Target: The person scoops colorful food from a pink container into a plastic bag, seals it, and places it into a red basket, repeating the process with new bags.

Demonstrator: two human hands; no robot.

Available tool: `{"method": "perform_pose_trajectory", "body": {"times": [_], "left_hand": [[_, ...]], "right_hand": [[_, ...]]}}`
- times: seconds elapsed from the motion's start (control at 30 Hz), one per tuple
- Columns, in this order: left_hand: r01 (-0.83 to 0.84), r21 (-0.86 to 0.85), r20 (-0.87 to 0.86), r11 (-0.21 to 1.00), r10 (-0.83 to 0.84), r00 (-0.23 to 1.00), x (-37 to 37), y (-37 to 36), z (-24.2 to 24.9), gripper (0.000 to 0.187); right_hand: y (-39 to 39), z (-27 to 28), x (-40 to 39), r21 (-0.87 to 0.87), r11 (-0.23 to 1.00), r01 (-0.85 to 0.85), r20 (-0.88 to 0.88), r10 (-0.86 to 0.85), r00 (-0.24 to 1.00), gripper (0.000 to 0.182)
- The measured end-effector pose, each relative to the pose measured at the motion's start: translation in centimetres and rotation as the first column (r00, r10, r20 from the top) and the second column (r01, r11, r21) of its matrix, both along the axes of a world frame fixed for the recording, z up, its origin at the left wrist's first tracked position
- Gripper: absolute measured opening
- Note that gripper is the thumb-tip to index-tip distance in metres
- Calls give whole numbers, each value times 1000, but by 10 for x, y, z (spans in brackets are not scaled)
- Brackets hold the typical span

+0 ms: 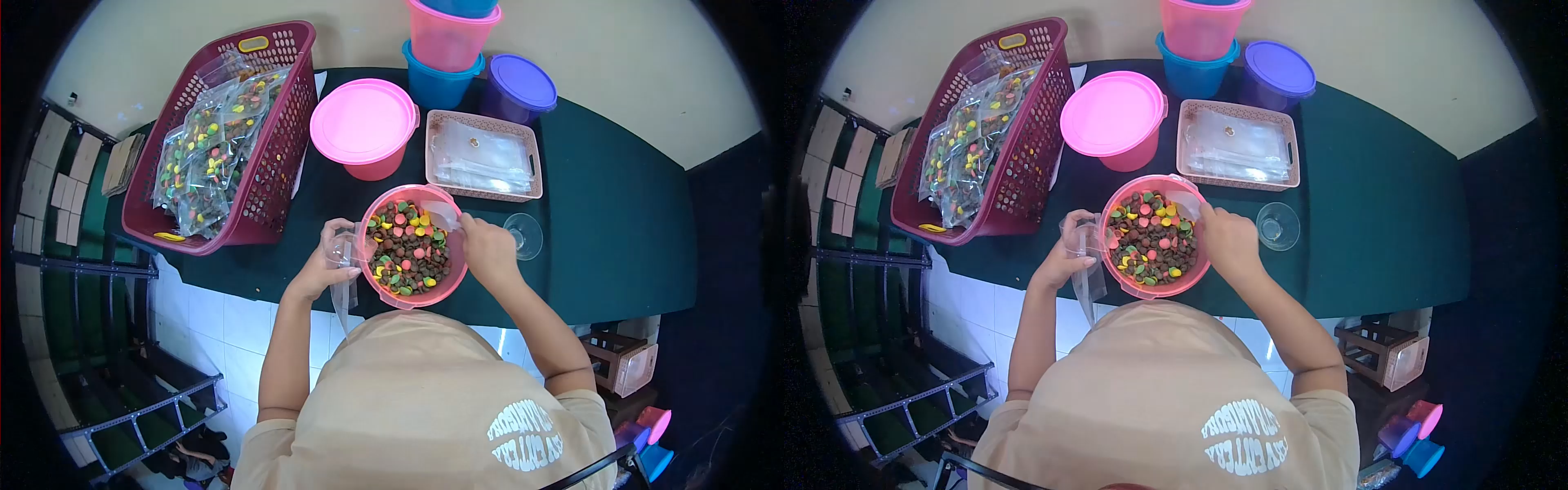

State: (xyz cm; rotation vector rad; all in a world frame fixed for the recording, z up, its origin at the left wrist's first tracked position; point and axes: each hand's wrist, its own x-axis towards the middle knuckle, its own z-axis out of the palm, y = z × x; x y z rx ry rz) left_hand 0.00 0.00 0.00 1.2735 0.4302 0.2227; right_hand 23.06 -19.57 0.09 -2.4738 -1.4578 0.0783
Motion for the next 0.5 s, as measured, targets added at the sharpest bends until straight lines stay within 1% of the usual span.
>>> {"method": "perform_pose_trajectory", "body": {"times": [0.07, 0.1, 0.17, 0.23, 0.3, 0.33, 0.4, 0.43, 0.5], "left_hand": [[16, 46, -34, 999, -15, 999, 2, 2, 2, 84], [11, 44, -13, 999, -11, 1000, 7, 3, -1, 84], [-10, 26, -14, 1000, 10, 1000, 3, -1, -4, 83], [-20, -8, -5, 1000, 20, 1000, 3, -6, -5, 83], [-29, -31, 0, 999, 29, 1000, 2, -8, -4, 82], [-34, -31, 8, 999, 34, 999, 2, -9, -5, 83], [-36, -29, 14, 999, 36, 999, 3, -9, -3, 83], [-58, -34, 5, 998, 58, 998, 3, -9, 0, 84], [-81, -43, -6, 996, 81, 997, 3, -9, 2, 85]], "right_hand": [[13, -15, 0, 57, 995, -78, 40, 76, 996, 13], [18, -21, 6, 53, 995, -83, 61, 80, 995, 13], [21, -36, 1, 105, 985, -135, -38, 140, 989, 14], [22, -30, -3, 86, 986, -143, -68, 149, 987, 15], [26, -26, -8, 79, 989, -124, -184, 136, 973, 17], [27, -26, -11, 78, 989, -127, -185, 139, 973, 17], [29, -26, -18, 65, 986, -152, -303, 165, 938, 19], [30, -23, -20, 68, 986, -152, -305, 166, 938, 19], [30, -17, -24, -14, 988, -155, -394, 137, 909, 23]]}}
